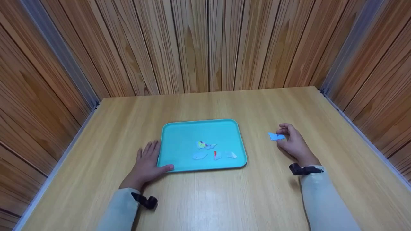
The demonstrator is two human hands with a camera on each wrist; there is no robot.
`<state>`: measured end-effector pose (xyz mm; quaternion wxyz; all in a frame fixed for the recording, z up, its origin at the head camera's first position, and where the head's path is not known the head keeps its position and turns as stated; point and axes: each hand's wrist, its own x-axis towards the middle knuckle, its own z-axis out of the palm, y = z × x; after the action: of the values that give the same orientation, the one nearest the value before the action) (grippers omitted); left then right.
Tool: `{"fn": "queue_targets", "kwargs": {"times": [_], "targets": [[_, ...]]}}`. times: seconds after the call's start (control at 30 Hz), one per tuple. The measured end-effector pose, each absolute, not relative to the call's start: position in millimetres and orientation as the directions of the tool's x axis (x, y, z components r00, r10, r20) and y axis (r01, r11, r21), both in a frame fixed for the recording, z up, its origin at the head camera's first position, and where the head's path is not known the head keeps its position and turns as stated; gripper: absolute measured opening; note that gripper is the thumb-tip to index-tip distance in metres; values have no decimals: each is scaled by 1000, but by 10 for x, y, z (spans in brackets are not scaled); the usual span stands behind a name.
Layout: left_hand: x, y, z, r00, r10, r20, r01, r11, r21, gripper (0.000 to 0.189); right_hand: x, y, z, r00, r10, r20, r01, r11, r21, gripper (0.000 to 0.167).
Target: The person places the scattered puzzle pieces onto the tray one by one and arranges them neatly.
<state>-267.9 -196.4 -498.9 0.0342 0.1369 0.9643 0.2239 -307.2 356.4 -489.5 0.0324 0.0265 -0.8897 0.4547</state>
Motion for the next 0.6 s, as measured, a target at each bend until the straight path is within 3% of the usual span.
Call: {"fn": "queue_targets", "kwargs": {"times": [0.6], "targets": [[-2679, -1966, -4990, -961, 278, 2, 250, 862, 442, 118, -3058, 3534, -4858, -998, -19, 64, -62, 623, -780, 59]]}}
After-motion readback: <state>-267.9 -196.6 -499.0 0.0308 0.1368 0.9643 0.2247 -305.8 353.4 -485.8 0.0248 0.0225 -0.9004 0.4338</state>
